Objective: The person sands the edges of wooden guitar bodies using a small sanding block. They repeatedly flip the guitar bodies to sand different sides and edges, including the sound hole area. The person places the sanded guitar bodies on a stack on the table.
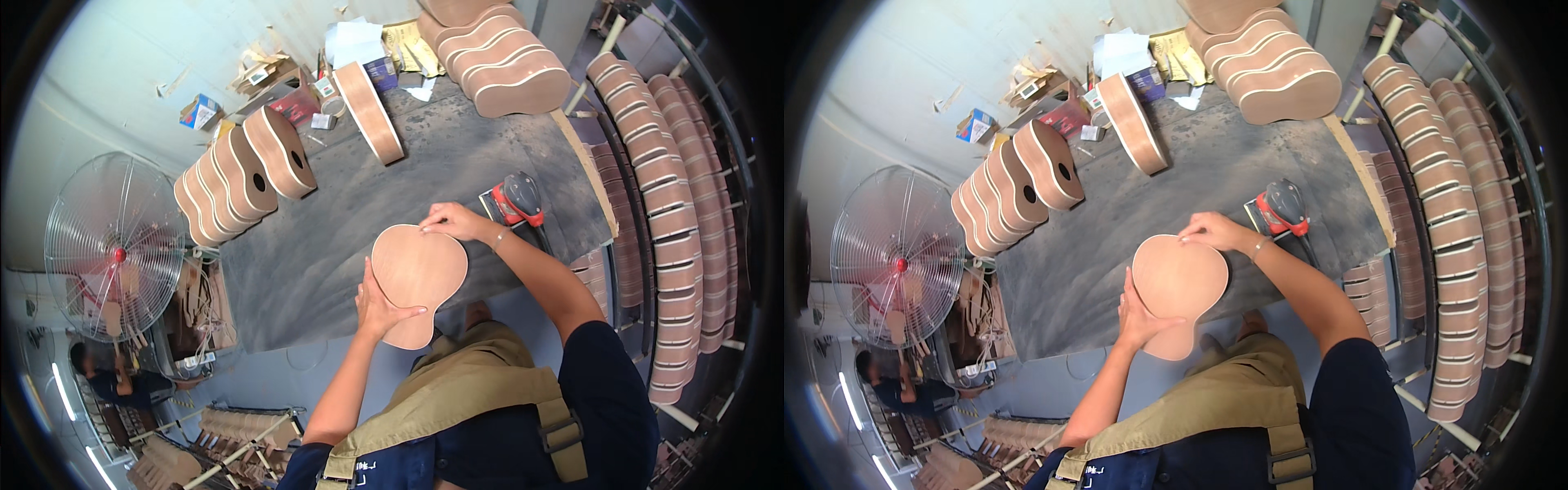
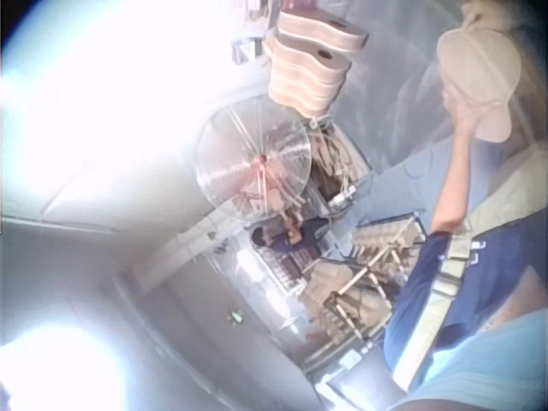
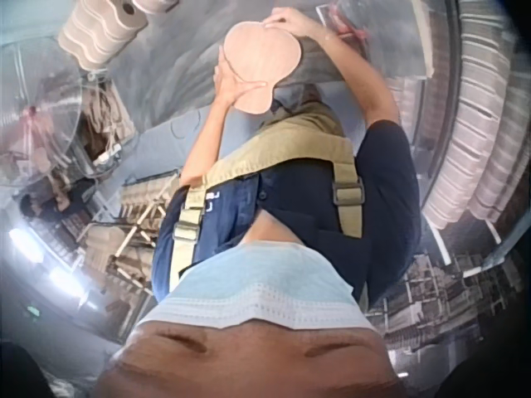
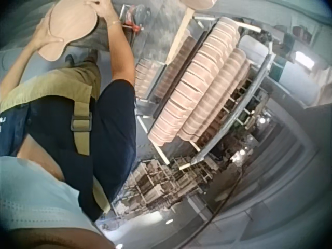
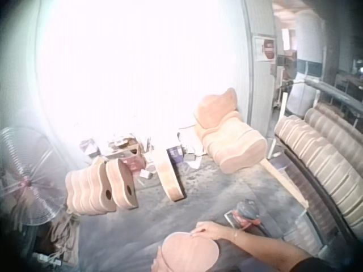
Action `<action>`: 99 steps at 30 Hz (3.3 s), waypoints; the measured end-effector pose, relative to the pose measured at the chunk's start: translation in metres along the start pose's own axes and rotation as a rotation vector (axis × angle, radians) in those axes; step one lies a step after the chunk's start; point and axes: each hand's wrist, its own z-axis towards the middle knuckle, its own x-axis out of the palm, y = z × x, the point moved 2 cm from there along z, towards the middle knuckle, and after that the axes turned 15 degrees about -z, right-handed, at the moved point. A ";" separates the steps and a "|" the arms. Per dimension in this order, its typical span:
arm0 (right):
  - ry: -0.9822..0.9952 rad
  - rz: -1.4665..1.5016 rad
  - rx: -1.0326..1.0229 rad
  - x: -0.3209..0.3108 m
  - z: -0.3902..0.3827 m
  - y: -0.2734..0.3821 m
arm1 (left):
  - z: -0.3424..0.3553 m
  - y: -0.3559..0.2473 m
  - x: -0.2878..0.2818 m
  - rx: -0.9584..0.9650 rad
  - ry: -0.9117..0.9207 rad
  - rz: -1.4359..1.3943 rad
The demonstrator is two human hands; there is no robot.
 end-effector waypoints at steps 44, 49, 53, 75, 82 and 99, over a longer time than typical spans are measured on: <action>-0.500 0.086 0.273 0.135 -0.153 0.117 | 0.000 0.047 0.022 0.190 -0.214 -0.261; -0.687 0.094 0.317 0.163 -0.169 0.134 | -0.005 0.034 0.020 0.112 -0.200 -0.268; -0.547 0.078 0.284 0.164 -0.176 0.151 | -0.003 0.041 0.019 0.205 -0.228 -0.300; -0.932 0.416 0.821 0.124 -0.286 0.091 | -0.073 0.025 0.019 1.027 -0.155 0.497; -0.941 0.275 0.862 0.122 -0.280 0.072 | -0.066 -0.088 -0.081 0.607 -0.153 -0.409; -0.397 0.189 0.398 0.030 -0.077 0.040 | 0.044 0.014 0.008 0.310 -0.104 0.117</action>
